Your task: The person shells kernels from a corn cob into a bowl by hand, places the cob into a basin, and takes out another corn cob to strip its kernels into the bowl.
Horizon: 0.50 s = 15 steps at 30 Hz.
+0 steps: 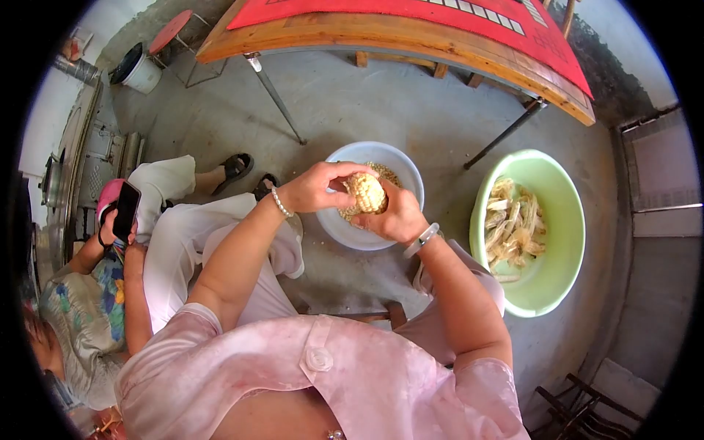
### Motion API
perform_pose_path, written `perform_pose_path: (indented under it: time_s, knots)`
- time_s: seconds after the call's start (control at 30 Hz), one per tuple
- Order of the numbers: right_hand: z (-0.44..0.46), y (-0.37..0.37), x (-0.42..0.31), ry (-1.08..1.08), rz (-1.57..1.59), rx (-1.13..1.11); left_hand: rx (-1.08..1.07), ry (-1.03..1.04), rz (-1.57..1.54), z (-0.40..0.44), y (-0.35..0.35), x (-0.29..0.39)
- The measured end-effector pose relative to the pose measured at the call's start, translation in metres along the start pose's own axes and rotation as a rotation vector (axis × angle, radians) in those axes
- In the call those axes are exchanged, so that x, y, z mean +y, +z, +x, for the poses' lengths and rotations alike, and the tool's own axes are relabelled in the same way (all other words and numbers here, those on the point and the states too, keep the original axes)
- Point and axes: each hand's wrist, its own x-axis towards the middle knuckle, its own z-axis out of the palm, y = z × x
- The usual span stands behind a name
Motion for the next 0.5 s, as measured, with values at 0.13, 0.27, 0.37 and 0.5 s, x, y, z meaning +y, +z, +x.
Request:
perform_pose_path:
  time_s: [0.13, 0.27, 0.37, 0.5]
  knots:
    - [0.0, 0.0, 0.004, -0.023, -0.56, 0.133, 0.103, -0.059, 0.214, 0.003, -0.002, -0.006]
    - [0.001, 0.0, 0.004, 0.022, -0.636, 0.157, 0.187, -0.101, 0.282, 0.004, -0.011, -0.03]
    - [0.001, 0.0, 0.001, 0.028, -0.655, 0.157, 0.174, -0.149, 0.323, 0.002, -0.012, -0.028]
    - [0.001, -0.001, 0.0, 0.021, -0.678, 0.14, 0.115, -0.096, 0.318, 0.002, -0.008, -0.018]
